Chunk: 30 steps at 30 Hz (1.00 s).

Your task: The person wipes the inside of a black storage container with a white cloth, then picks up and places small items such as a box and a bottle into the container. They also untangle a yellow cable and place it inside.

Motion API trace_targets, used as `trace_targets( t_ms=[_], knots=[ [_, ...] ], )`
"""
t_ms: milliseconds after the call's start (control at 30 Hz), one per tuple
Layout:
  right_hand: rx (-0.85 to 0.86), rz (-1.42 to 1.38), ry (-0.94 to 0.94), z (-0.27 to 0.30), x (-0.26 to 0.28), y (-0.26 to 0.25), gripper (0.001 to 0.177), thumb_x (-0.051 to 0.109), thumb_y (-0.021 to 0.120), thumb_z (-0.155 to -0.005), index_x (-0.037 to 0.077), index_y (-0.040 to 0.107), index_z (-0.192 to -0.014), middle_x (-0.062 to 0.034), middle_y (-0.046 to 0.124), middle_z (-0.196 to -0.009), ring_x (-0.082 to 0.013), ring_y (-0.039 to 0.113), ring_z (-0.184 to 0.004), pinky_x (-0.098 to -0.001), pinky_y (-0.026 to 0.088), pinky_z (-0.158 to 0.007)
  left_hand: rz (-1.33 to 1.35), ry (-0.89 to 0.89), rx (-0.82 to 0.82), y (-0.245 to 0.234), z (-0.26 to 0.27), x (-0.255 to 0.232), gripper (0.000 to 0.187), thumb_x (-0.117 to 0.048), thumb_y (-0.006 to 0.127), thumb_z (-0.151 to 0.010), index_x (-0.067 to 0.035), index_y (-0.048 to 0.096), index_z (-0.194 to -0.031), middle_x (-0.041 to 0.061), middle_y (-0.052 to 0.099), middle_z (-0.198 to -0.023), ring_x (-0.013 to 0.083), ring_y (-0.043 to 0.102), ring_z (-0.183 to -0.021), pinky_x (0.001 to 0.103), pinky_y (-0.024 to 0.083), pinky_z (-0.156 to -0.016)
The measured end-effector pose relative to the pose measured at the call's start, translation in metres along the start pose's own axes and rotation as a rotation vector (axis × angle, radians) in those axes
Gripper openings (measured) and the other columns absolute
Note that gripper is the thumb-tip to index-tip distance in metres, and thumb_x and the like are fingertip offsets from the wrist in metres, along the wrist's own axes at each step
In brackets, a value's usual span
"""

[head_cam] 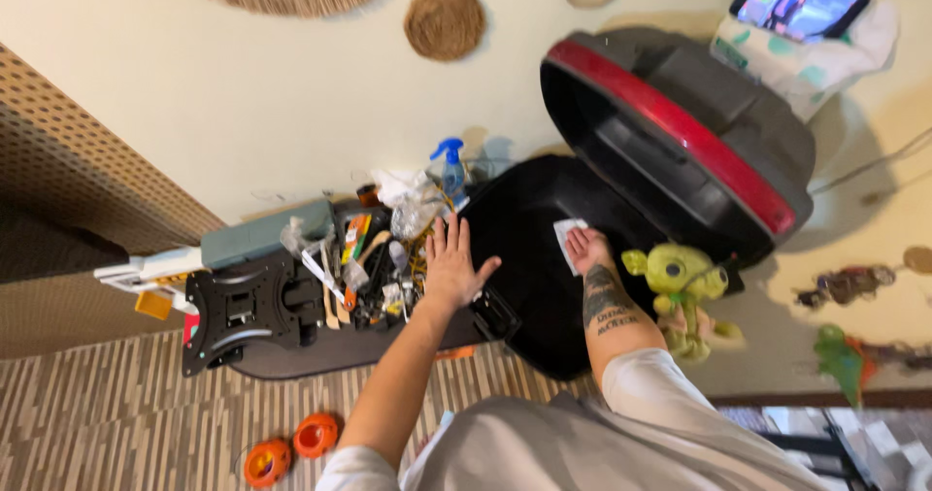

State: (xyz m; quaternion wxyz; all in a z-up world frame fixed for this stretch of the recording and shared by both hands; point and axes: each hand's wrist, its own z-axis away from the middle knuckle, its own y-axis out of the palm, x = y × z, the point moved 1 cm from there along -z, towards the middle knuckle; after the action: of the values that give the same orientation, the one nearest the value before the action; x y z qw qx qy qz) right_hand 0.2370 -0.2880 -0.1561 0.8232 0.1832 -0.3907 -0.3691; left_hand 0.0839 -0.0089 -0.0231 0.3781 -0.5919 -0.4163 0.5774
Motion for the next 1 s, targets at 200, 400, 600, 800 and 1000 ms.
trace_targets(
  t_ms=[200,400,600,800,1000],
  knots=[
    [0.113,0.085,0.028,-0.008,-0.002,0.018,0.042,0.026,0.05,-0.103,0.007,0.053,-0.14,-0.0065,0.058,-0.146,-0.0257,0.055,-0.135,-0.0447,0.041,-0.114,-0.008,-0.019,0.007,-0.003,0.001,-0.003,0.103,-0.07,0.053,-0.091,0.0,0.019,-0.159,0.018,0.009,-0.169,0.0392,0.001,-0.156,0.053,0.006,-0.124],
    [0.254,0.1,0.062,-0.016,-0.019,0.041,0.044,0.028,0.051,-0.101,0.011,0.051,-0.142,-0.0067,0.057,-0.147,-0.0269,0.053,-0.137,-0.047,0.04,-0.113,0.011,-0.023,0.01,-0.008,0.002,-0.004,0.102,-0.069,0.053,-0.091,0.0,0.02,-0.158,0.018,0.01,-0.169,0.0388,0.001,-0.156,0.053,0.006,-0.124],
    [0.311,0.229,0.119,-0.01,-0.041,0.065,0.045,0.034,0.057,-0.099,0.011,0.055,-0.138,-0.0097,0.058,-0.145,-0.0271,0.054,-0.135,-0.0464,0.044,-0.11,0.017,-0.036,0.002,-0.01,0.002,-0.006,0.101,-0.067,0.055,-0.091,0.0,0.02,-0.159,0.017,0.012,-0.169,0.0388,0.003,-0.156,0.053,0.007,-0.124],
    [0.048,1.192,-0.631,-0.004,-0.056,0.078,0.042,0.031,0.071,-0.092,0.004,0.07,-0.124,-0.0235,0.074,-0.12,-0.0371,0.071,-0.109,-0.043,0.056,-0.095,0.009,-0.018,-0.006,-0.007,0.0,-0.004,0.101,-0.067,0.055,-0.091,0.001,0.02,-0.158,0.018,0.012,-0.168,0.0391,0.003,-0.156,0.053,0.008,-0.123],
    [-0.012,1.803,-1.206,0.002,-0.065,0.075,0.045,0.028,0.085,-0.066,0.005,0.073,-0.103,-0.0221,0.07,-0.107,-0.0419,0.069,-0.095,-0.0508,0.055,-0.078,0.184,0.001,-0.162,0.005,0.003,0.007,0.089,-0.059,0.057,-0.094,-0.002,0.031,-0.157,0.021,0.017,-0.168,0.0404,0.008,-0.156,0.053,0.011,-0.123]
  ],
)
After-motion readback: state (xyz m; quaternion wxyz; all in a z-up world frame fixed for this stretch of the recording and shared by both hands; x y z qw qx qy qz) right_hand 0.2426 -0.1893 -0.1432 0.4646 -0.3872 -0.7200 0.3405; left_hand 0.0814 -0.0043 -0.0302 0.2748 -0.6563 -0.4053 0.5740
